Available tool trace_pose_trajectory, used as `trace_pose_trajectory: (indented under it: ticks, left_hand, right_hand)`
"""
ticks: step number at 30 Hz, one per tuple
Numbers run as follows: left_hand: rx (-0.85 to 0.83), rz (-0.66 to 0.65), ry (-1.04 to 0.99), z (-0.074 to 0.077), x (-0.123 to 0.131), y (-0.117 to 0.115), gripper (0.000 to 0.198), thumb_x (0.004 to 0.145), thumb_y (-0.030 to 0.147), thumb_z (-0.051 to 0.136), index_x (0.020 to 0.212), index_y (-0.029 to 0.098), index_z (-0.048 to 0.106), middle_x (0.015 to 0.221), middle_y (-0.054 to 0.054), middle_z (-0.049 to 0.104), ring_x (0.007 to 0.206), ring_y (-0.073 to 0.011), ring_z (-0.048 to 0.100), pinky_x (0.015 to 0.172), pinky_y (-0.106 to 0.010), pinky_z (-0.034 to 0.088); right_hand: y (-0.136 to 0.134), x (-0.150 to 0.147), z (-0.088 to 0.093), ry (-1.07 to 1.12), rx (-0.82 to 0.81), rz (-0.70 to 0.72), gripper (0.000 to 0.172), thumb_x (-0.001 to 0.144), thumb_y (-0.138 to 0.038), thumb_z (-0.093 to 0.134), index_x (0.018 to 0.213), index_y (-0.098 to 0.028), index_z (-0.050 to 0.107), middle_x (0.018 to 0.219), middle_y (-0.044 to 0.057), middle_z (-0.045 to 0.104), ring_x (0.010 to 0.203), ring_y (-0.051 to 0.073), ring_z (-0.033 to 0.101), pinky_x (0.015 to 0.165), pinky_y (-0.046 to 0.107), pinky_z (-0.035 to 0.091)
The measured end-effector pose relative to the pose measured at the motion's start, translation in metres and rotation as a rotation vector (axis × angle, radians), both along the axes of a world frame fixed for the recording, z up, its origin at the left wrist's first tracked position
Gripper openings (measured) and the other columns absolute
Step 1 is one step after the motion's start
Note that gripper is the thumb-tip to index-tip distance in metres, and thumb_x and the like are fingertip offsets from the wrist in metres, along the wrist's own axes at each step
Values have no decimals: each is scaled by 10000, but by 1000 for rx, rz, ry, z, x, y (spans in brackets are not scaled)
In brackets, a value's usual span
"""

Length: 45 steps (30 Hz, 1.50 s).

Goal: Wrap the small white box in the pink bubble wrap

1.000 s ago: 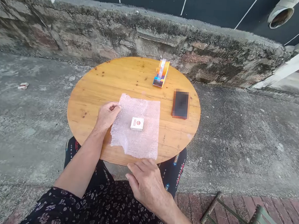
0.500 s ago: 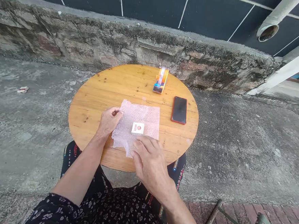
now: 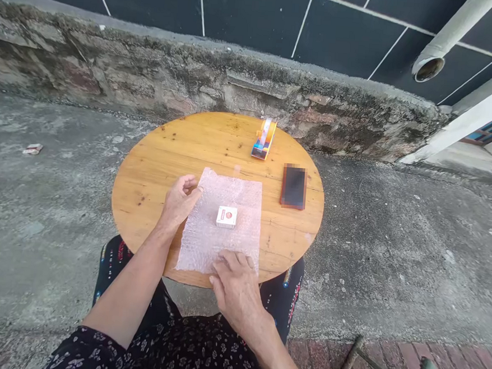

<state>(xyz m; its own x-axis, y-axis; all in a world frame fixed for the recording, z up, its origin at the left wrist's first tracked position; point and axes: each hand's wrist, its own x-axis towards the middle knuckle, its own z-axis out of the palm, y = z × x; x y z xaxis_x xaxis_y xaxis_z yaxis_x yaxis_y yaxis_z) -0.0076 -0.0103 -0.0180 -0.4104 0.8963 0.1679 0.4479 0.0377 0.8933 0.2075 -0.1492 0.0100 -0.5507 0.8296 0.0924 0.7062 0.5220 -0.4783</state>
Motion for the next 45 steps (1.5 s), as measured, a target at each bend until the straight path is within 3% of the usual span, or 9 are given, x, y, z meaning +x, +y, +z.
trace_pose_trajectory:
  ticks: [5, 12, 17, 24, 37, 45]
  left_hand:
    - [-63, -31, 23, 6, -2, -18, 633, 787, 332, 638, 1374, 168, 468, 1267, -129, 612, 1172, -266, 566, 1033, -445, 439]
    - [-87, -97, 266, 3, -3, -76, 743, 778, 339, 638, 1443, 144, 371, 1306, -138, 569, 1262, -299, 484, 1095, -480, 382]
    - [-104, -121, 374, 3, 1, -105, 703, 790, 352, 607, 1418, 112, 405, 1042, -99, 652, 1052, -295, 565, 988, -482, 442]
    - [-130, -173, 368, 7, 1, -106, 577, 837, 320, 521, 1380, 137, 463, 837, -48, 640, 886, -266, 588, 910, -449, 447]
    - [-121, -233, 551, 8, -1, -108, 473, 845, 263, 546, 1310, 178, 540, 796, -37, 667, 865, -272, 568, 889, -448, 426]
    - [-90, -242, 548, 7, -7, -108, 401, 844, 282, 542, 1231, 201, 606, 866, -49, 700, 894, -270, 584, 898, -447, 442]
  right_hand:
    - [-3, 3, -3, 18, -9, 3, 228, 892, -163, 580, 1106, -195, 653, 1277, 83, 605, 1117, 267, 532, 936, 463, 476]
    - [-1, 3, -7, 56, -5, -16, 215, 896, -171, 580, 1094, -199, 661, 1259, 81, 616, 1096, 264, 536, 919, 464, 479]
    - [0, 2, -7, 95, 8, -24, 201, 899, -163, 577, 1079, -196, 660, 1231, 79, 625, 1077, 252, 547, 916, 453, 489]
    - [3, -1, -4, 152, 2, -26, 197, 909, -157, 566, 1081, -201, 652, 1242, 73, 617, 1077, 243, 562, 919, 435, 497]
    - [7, 17, -15, 297, 25, -64, 194, 937, -193, 539, 1079, -199, 671, 1155, 86, 679, 1070, 216, 625, 942, 416, 510]
    - [8, 35, -3, 390, -18, -153, 202, 943, -237, 530, 1085, -227, 673, 1094, 73, 711, 1040, 205, 664, 915, 376, 541]
